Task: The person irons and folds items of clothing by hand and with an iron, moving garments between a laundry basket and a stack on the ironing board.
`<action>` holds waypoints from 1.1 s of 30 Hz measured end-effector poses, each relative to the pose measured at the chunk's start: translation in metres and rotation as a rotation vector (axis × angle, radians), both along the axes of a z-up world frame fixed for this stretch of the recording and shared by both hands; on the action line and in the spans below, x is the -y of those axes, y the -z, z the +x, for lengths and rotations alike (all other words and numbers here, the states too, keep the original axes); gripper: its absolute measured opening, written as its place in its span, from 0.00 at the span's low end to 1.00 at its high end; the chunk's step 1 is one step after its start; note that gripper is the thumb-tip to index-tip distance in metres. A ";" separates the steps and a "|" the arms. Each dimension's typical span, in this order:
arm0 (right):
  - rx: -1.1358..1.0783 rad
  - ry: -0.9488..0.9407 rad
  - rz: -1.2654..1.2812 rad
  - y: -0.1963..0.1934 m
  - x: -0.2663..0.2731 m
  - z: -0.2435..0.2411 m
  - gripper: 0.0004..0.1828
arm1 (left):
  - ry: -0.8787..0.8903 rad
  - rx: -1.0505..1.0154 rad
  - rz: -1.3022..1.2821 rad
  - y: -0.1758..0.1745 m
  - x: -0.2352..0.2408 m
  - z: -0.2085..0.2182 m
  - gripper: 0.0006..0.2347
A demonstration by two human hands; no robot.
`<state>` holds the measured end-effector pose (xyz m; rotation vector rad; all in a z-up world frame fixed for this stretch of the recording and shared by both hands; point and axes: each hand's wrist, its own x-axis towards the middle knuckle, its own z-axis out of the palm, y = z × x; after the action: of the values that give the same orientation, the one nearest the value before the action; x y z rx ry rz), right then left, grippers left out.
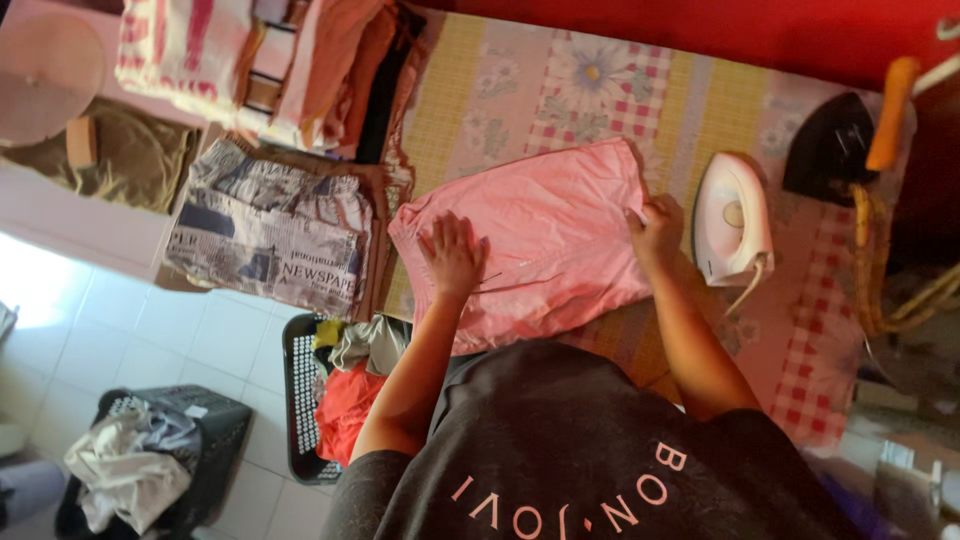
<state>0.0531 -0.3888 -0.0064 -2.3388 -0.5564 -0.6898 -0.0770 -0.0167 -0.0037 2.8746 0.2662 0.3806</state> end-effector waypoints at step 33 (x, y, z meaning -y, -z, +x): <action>-0.534 0.261 -0.221 -0.031 0.012 -0.067 0.29 | -0.349 0.041 -0.375 -0.001 -0.017 -0.166 0.24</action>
<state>-0.0142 -0.4010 0.0243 -2.6859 -0.0900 -0.0908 -0.2426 0.0006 -0.0030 2.4468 0.7501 0.3988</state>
